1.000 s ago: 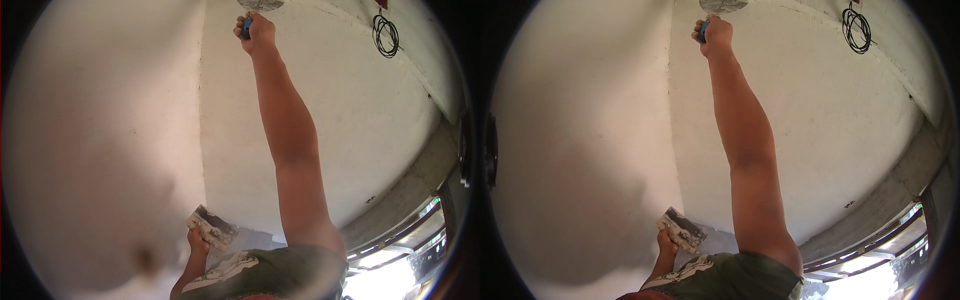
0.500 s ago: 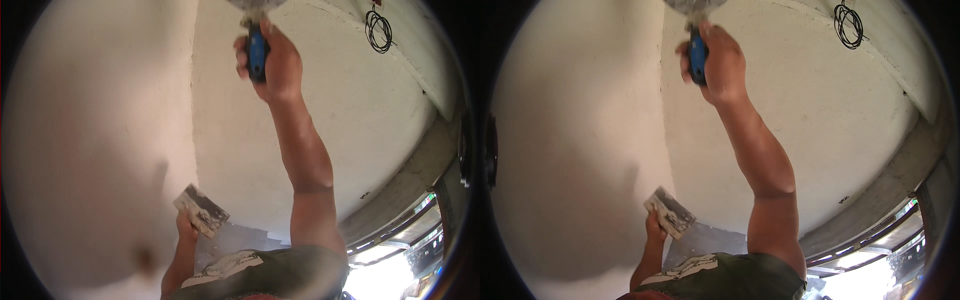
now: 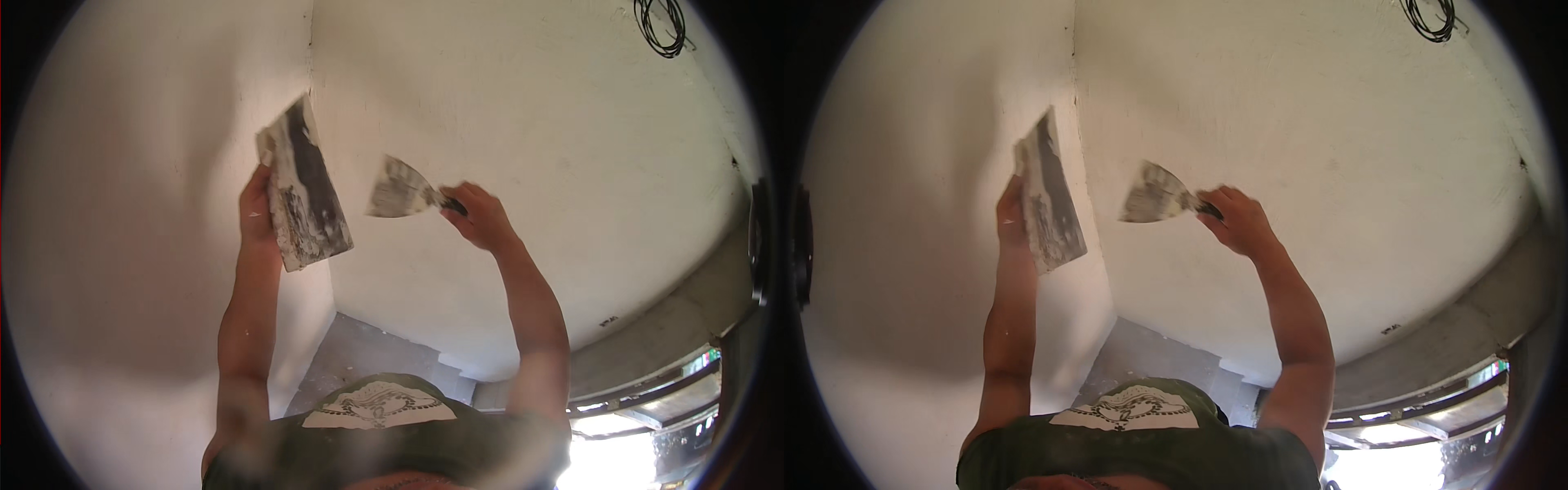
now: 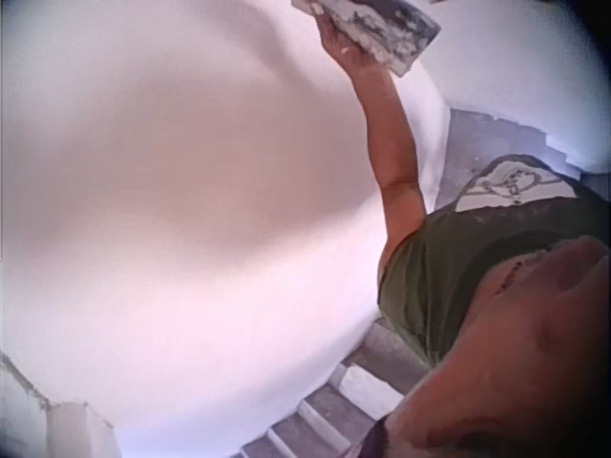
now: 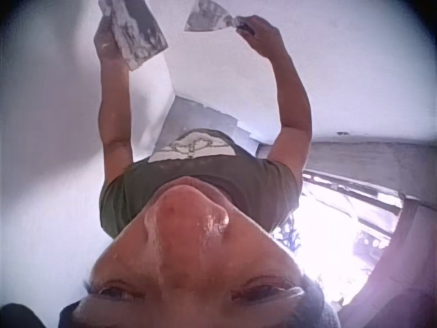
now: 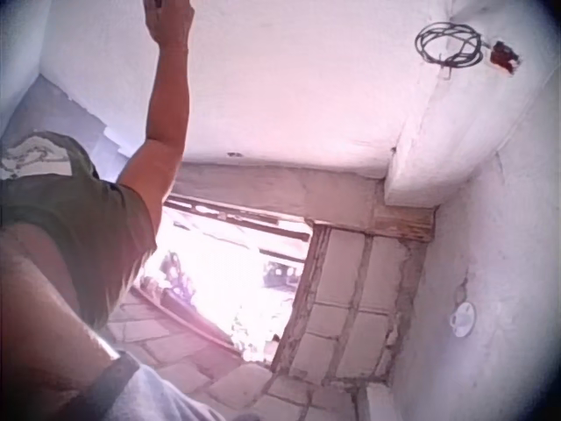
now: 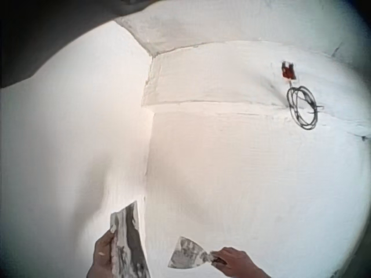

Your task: Smoothing plaster onto a wall and ceiling using a hawk and a trowel.

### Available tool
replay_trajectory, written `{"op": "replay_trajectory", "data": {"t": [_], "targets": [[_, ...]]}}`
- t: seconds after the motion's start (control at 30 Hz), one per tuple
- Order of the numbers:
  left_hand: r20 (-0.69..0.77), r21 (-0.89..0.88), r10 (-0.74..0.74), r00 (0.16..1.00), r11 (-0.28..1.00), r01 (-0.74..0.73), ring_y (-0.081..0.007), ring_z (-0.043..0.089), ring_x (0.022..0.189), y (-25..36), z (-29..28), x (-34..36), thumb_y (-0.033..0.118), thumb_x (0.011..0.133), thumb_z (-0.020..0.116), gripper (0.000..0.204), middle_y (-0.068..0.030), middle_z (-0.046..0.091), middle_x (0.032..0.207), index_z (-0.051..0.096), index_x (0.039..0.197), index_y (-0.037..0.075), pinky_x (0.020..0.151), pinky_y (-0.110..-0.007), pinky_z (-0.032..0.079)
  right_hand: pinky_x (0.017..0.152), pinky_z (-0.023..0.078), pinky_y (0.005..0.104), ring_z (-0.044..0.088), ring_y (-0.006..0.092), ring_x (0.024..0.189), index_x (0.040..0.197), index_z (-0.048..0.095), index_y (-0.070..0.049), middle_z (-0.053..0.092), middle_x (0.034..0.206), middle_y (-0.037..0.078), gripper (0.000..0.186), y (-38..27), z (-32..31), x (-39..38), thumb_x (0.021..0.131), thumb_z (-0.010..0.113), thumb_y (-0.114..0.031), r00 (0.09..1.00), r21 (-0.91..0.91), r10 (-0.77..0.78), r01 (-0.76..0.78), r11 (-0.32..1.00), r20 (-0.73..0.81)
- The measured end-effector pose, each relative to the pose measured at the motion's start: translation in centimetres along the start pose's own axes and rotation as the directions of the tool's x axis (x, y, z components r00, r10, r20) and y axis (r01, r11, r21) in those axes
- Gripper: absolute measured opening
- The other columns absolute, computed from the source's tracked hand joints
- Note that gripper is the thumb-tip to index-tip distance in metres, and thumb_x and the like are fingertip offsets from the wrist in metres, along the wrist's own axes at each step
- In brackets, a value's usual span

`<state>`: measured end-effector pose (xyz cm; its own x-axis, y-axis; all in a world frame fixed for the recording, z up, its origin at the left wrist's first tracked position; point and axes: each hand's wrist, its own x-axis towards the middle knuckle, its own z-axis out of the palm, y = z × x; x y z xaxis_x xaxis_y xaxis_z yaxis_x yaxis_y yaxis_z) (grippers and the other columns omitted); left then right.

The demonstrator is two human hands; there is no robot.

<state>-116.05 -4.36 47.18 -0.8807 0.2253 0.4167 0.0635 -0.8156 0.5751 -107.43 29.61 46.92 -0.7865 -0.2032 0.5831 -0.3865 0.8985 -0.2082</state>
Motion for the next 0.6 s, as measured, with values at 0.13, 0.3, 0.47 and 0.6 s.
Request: {"op": "replay_trajectory", "data": {"t": [0.13,0.3,0.47,0.6], "targets": [[-0.018,0.027,0.228,0.973,0.973,-0.227,-0.022,0.06,0.111,2.0,4.7,3.4,0.025,0.097,0.056,0.043,-0.0117,0.061,0.122,0.05,0.131,-0.002,0.095,-0.035,0.05,0.078,0.052,0.0374,0.066,0.0293,0.088,0.115,0.061,-0.006,0.067,0.097,0.012,0.032,6.5,3.3,-7.1,0.089,0.068,-0.024,0.948,0.139,0.307,-0.316,0.938,0.084],[-0.009,0.371,0.555,0.832,0.774,-0.513,-0.018,0.057,0.103,3.1,8.3,5.8,0.017,0.097,0.059,0.039,-0.0083,0.059,0.114,0.05,0.129,-0.001,0.092,-0.032,0.047,0.077,0.053,0.0383,0.066,0.0294,0.086,0.12,0.061,-0.006,0.067,0.097,0.013,0.035,6.5,5.4,-11.3,0.089,0.068,-0.022,0.934,0.346,0.356,-0.34,0.874,0.019],[0.113,0.724,0.683,0.722,0.441,-0.531,-0.0128,0.054,0.1,2.3,9.1,2.7,0.022,0.098,0.06,0.037,-0.0082,0.06,0.113,0.052,0.125,-0.002,0.088,-0.027,0.044,0.062,0.054,0.0348,0.065,0.0241,0.077,0.118,0.064,-0.007,0.063,0.087,0.009,0.038,1.1,2.5,-5.4,0.082,0.073,-0.016,0.926,0.121,0.103,-0.062,0.991,-0.364],[0.262,0.922,0.53,0.806,0.108,-0.371,-0.0171,0.062,0.084,1.7,9.5,0.8,0.03,0.097,0.062,0.042,-0.011,0.066,0.096,0.054,0.123,-0.002,0.077,-0.028,0.049,0.058,0.053,0.0318,0.064,0.0207,0.073,0.115,0.065,-0.007,0.064,0.086,0.007,0.036,-2.5,-3.7,1.9,0.082,0.073,-0.019,0.952,-0.178,-0.219,0.183,0.967,-0.215]]}}
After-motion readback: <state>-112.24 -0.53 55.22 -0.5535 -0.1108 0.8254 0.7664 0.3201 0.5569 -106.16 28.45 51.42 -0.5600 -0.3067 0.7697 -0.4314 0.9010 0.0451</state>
